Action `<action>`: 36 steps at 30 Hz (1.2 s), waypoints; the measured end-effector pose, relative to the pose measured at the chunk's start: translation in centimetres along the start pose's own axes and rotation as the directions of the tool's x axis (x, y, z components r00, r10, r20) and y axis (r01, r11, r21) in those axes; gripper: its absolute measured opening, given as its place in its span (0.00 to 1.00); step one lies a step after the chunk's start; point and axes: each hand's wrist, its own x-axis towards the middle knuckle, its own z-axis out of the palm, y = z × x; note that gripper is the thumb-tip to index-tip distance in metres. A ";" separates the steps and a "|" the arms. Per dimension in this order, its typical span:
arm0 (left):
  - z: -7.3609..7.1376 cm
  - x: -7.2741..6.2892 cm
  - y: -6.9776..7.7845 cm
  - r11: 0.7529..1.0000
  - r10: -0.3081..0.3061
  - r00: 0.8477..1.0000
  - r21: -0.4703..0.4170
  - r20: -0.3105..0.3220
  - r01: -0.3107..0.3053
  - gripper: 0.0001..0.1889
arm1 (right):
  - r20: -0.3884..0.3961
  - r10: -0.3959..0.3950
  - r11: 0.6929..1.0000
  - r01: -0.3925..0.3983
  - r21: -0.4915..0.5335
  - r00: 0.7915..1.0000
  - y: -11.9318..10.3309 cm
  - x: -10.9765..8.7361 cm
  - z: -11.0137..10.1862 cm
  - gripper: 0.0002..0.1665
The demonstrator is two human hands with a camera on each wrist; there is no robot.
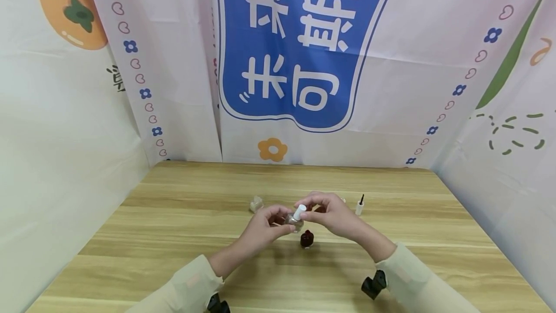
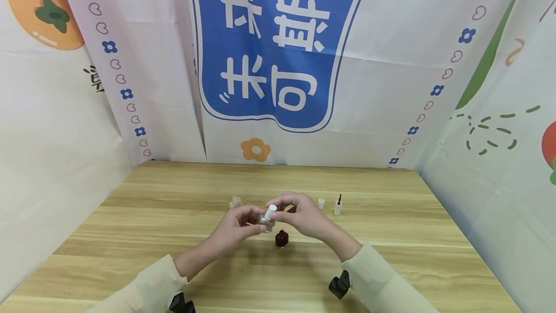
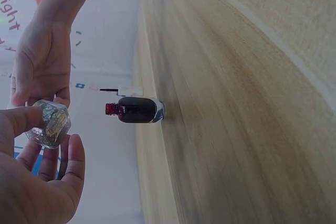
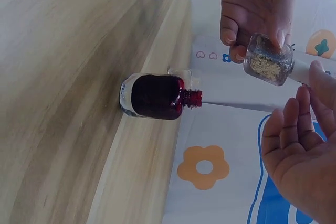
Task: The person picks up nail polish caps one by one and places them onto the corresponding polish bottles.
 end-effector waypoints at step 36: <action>0.1 -0.1 0.1 1.000 -0.014 1.000 -0.026 -0.016 0.014 0.13 | -0.001 0.015 1.000 -0.015 0.011 1.000 0.5 0.1 0.3 0.18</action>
